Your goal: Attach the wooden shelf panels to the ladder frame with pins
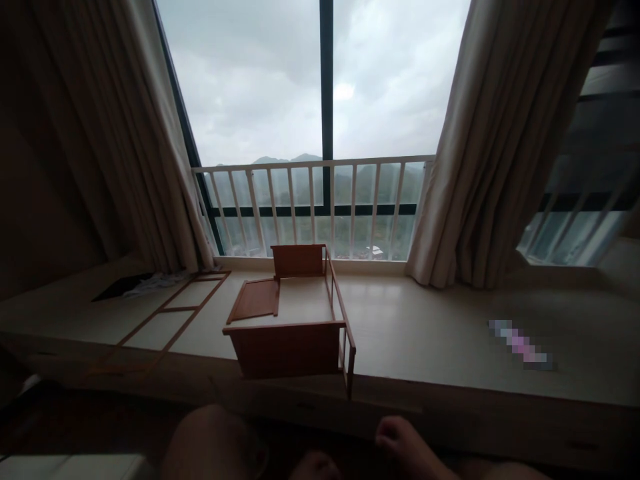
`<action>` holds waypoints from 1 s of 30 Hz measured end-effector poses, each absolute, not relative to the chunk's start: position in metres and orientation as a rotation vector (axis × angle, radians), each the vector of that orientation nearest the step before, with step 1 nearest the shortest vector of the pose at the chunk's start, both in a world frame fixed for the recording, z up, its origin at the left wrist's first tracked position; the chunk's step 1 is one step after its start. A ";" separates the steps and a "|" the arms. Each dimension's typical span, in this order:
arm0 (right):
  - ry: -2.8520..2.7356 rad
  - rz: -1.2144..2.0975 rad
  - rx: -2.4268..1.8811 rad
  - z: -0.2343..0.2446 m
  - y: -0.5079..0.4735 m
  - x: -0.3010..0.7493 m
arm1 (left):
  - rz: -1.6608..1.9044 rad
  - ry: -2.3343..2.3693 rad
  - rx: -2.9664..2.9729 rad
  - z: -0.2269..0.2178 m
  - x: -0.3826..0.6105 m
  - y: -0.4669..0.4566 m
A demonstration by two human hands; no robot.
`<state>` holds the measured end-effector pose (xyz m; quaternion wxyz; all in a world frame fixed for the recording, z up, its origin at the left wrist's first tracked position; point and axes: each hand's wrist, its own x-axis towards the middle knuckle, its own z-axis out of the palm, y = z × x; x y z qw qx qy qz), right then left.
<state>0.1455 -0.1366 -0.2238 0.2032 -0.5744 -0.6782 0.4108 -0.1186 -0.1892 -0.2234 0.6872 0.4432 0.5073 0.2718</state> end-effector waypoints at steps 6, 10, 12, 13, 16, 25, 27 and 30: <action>-1.591 1.169 -1.446 -0.193 -0.062 0.156 | 0.870 1.152 0.601 -0.231 -0.113 -0.136; -1.421 1.245 -1.405 -0.196 -0.044 0.131 | 0.932 1.003 0.501 -0.222 -0.097 -0.107; -1.388 1.293 -1.418 -0.201 -0.041 0.118 | 0.975 0.938 0.437 -0.224 -0.089 -0.097; -1.371 1.302 -1.433 -0.203 -0.039 0.112 | 0.988 0.915 0.410 -0.227 -0.086 -0.094; -1.304 1.302 -1.478 -0.209 -0.031 0.102 | 0.986 0.880 0.373 -0.236 -0.081 -0.089; -1.382 1.300 -1.505 -0.216 -0.028 0.095 | 0.934 0.973 0.359 -0.243 -0.070 -0.074; -1.385 1.305 -1.505 -0.214 -0.032 0.095 | 0.930 0.995 0.364 -0.241 -0.068 -0.074; -1.312 1.372 -1.471 -0.214 -0.037 0.094 | 0.947 1.014 0.390 -0.236 -0.062 -0.076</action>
